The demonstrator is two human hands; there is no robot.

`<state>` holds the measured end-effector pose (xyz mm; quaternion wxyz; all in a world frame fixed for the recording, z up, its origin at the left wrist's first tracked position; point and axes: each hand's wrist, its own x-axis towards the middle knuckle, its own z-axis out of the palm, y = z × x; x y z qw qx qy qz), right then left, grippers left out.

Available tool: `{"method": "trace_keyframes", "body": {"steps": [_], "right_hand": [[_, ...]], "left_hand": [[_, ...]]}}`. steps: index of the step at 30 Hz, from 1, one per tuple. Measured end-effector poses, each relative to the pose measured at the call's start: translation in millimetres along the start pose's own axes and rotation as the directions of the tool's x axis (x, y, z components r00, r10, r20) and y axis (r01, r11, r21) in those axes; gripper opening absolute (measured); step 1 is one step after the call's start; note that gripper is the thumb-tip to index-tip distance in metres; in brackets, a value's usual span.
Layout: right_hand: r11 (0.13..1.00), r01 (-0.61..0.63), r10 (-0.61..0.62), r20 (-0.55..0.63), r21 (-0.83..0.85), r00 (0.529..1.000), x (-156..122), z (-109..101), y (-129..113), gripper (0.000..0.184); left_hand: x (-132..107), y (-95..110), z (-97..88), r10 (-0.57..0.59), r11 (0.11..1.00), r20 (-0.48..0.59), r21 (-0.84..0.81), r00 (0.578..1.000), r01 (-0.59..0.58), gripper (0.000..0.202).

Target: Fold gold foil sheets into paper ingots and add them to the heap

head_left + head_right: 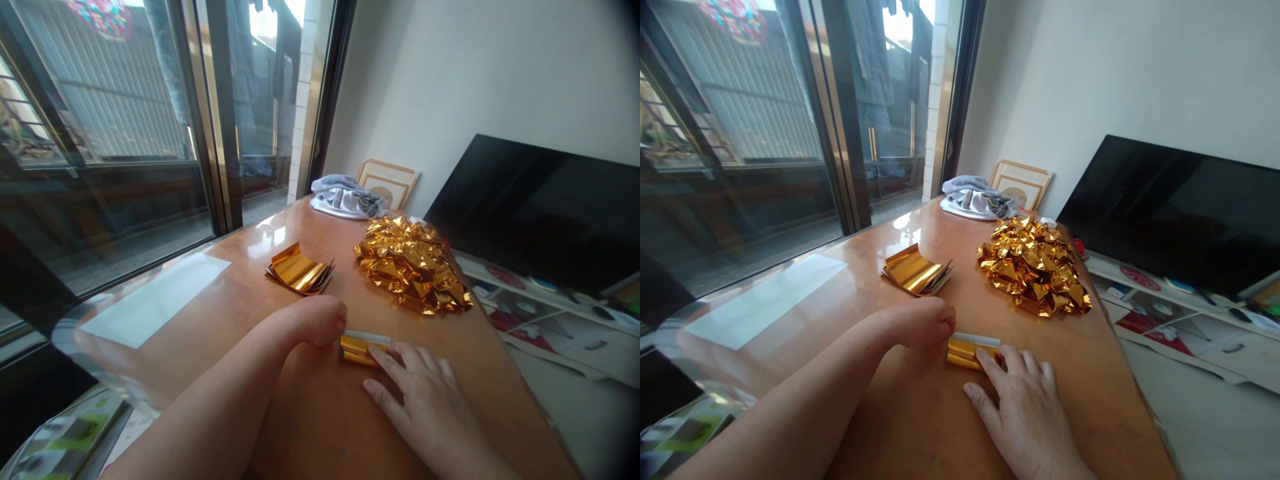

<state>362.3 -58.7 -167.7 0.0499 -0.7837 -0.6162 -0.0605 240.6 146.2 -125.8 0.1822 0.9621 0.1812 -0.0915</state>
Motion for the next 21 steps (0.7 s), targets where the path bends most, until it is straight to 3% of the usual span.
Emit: {"method": "trace_keyframes", "body": {"steps": [13, 21], "right_hand": [[1.0, 0.006, -0.006, 0.018, 0.007, 1.0, -0.6, -0.4, 1.3, 0.045], [1.0, 0.0, -0.001, 0.033, 0.015, 0.999, -1.2, -1.4, 0.8, 0.046]], "left_hand": [[1.5, -4.0, 5.5, -0.026, 0.999, -0.033, -0.03, 0.999, 0.025, 0.025], [1.4, -4.3, 12.5, -0.103, 0.994, -0.065, -0.053, 0.993, 0.1, 0.025]]}}
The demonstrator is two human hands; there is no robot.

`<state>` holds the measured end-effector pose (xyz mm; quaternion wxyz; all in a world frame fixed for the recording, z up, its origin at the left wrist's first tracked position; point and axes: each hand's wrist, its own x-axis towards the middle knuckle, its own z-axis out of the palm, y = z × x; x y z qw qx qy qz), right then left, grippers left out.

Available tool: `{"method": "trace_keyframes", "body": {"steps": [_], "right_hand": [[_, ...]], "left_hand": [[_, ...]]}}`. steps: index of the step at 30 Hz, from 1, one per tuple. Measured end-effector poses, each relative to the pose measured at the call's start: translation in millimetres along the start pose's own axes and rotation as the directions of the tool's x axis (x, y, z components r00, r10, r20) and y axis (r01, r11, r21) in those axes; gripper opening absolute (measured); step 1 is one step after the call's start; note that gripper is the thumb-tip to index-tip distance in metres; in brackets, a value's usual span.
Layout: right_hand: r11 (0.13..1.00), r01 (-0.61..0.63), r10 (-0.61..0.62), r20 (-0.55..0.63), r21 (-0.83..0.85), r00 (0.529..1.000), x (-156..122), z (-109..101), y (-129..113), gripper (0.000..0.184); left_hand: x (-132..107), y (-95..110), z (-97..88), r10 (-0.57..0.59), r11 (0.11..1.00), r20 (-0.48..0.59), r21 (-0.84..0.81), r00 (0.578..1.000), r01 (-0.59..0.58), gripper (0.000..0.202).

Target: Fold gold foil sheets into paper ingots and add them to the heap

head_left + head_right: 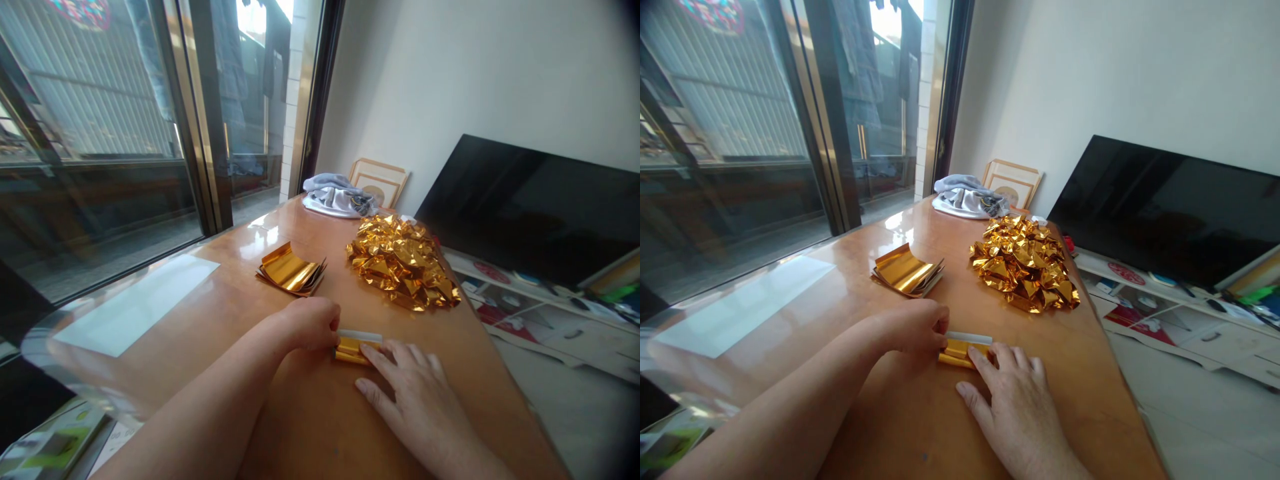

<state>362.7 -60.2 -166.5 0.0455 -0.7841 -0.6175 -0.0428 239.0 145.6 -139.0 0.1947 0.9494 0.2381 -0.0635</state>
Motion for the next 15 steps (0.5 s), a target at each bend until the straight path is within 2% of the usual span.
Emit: {"method": "trace_keyframes", "body": {"steps": [5, 15], "right_hand": [[1.0, -0.023, 0.023, -0.002, 0.009, 1.0, 0.9, -0.1, -2.9, 0.047], [0.998, -0.056, 0.056, -0.014, 0.026, 0.998, 0.3, 2.7, -3.0, 0.052]], "left_hand": [[-0.8, 0.7, -1.0, 0.005, 1.0, 0.02, 0.007, 1.0, -0.006, 0.023], [-0.3, 0.4, 0.2, -0.009, 1.0, -0.013, 0.013, 1.0, 0.009, 0.023]]}}
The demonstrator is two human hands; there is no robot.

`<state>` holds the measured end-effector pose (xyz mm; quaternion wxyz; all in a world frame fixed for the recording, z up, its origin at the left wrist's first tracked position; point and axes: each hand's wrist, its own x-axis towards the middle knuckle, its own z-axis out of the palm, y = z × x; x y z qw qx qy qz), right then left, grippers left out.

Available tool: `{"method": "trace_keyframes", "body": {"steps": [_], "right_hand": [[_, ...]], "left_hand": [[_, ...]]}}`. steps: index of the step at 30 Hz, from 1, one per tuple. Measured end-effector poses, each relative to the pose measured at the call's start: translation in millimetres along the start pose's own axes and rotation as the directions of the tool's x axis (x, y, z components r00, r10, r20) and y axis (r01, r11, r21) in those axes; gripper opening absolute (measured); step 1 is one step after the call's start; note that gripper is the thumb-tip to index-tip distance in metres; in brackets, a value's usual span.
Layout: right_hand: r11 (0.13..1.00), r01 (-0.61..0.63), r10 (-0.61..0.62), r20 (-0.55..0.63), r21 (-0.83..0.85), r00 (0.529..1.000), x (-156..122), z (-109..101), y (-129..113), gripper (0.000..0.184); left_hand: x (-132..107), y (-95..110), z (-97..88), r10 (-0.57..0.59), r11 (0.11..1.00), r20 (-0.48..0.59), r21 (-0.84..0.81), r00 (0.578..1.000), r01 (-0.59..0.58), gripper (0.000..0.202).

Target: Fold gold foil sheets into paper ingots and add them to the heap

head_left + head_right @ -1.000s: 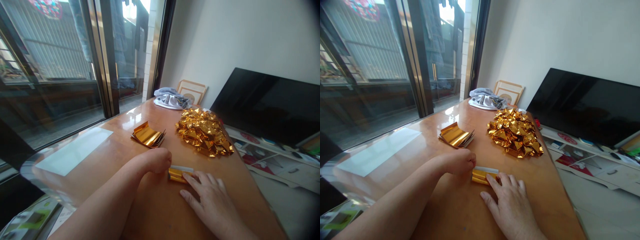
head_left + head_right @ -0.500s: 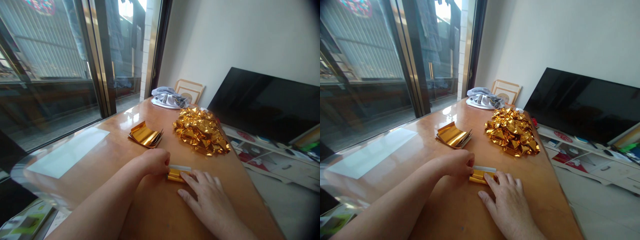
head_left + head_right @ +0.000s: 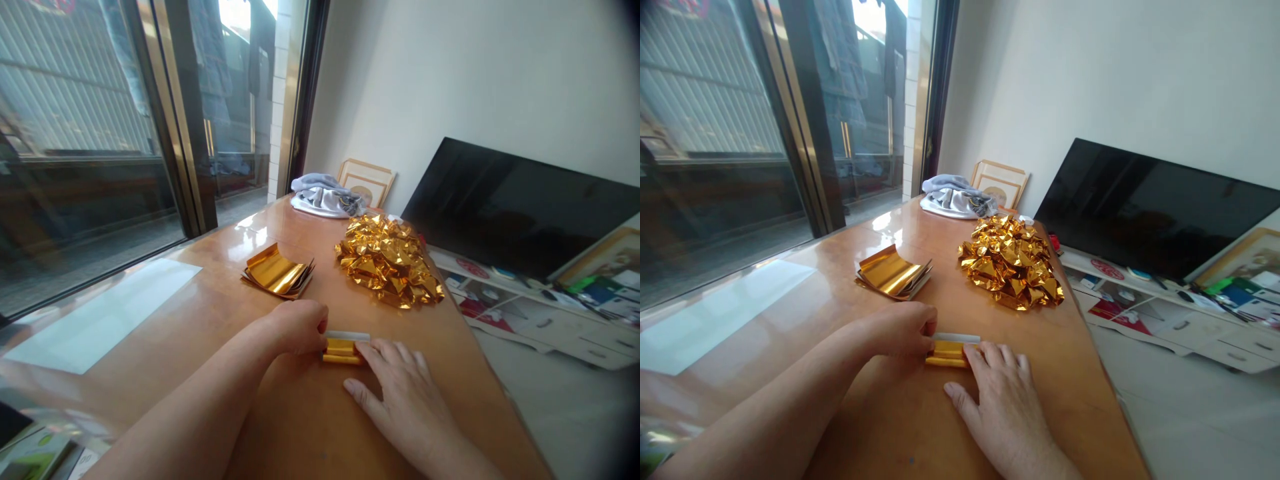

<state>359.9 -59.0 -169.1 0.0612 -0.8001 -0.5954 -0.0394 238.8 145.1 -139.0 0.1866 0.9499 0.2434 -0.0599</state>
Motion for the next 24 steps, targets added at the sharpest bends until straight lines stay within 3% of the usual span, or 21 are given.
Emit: {"method": "trace_keyframes", "body": {"steps": [18, 21, 24], "right_hand": [[0.997, -0.049, 0.048, -0.012, -0.052, 0.999, -0.7, -5.2, -3.5, 0.062], [0.998, -0.045, 0.045, -0.01, -0.039, 0.999, -0.2, -6.3, -3.7, 0.061], [0.999, -0.042, 0.042, -0.01, -0.024, 0.999, 0.6, -7.7, -3.9, 0.06]], "left_hand": [[-2.1, 2.8, -1.7, 0.017, 0.999, -0.036, 0.051, 0.999, -0.015, 0.019], [-0.9, 2.2, 0.0, 0.075, 0.995, -0.054, 0.067, 0.996, -0.071, 0.019], [0.4, 2.2, 2.9, 0.216, 0.975, -0.099, 0.08, 0.971, -0.208, 0.024]]}}
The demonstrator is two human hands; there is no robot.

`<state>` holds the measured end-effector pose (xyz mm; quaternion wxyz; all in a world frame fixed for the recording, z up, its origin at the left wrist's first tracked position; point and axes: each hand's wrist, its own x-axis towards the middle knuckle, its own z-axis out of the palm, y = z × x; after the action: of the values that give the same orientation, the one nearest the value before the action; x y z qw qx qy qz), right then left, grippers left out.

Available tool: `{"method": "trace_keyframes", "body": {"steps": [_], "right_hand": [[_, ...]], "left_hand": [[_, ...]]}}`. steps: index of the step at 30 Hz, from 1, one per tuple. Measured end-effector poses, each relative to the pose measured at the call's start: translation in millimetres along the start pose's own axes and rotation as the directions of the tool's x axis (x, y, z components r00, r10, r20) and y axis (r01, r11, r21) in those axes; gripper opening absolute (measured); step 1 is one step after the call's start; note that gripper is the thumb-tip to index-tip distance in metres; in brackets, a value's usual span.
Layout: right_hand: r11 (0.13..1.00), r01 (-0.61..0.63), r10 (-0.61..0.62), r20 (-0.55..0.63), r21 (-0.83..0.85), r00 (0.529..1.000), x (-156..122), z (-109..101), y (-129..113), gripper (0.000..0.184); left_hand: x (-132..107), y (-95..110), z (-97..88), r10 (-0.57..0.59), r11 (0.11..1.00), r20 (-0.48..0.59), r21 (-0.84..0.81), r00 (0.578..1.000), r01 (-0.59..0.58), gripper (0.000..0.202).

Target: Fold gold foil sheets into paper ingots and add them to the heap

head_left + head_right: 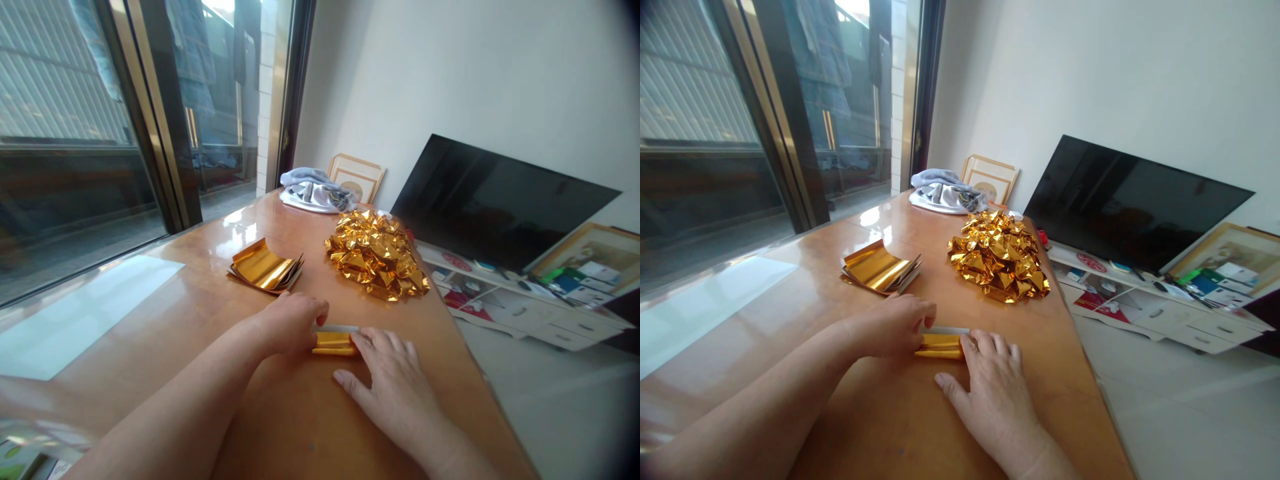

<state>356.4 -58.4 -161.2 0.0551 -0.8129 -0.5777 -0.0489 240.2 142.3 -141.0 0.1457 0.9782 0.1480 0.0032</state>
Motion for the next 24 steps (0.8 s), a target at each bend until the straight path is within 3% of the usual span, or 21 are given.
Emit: {"method": "trace_keyframes", "body": {"steps": [3, 6, 16, 19, 24], "right_hand": [[1.0, 0.004, -0.004, -0.001, 0.007, 1.0, 0.6, -0.3, 0.6, 0.059], [1.0, 0.01, -0.01, 0.002, 0.007, 1.0, 1.0, 0.4, 1.8, 0.058], [1.0, 0.016, -0.016, 0.022, 0.005, 1.0, 0.1, -3.7, 0.8, 0.058], [1.0, 0.013, -0.013, 0.026, 0.007, 1.0, 0.2, -5.8, -0.5, 0.057], [1.0, 0.008, -0.008, 0.019, 0.017, 1.0, 0.0, -7.3, -0.6, 0.056]], "left_hand": [[0.6, 0.6, 2.4, 0.138, 0.99, -0.016, -0.007, 0.99, -0.138, 0.031], [1.6, 0.5, 3.6, 0.189, 0.982, 0.022, -0.019, 0.982, -0.189, 0.032], [7.6, 1.0, 1.0, 0.166, 0.984, 0.116, -0.081, 0.979, -0.158, 0.031], [9.2, 6.3, 0.8, 0.144, 0.987, 0.096, -0.081, 0.985, -0.136, 0.027], [9.7, 19.3, 3.0, 0.153, 0.986, 0.027, 0.068, 0.988, -0.155, 0.028]]}}
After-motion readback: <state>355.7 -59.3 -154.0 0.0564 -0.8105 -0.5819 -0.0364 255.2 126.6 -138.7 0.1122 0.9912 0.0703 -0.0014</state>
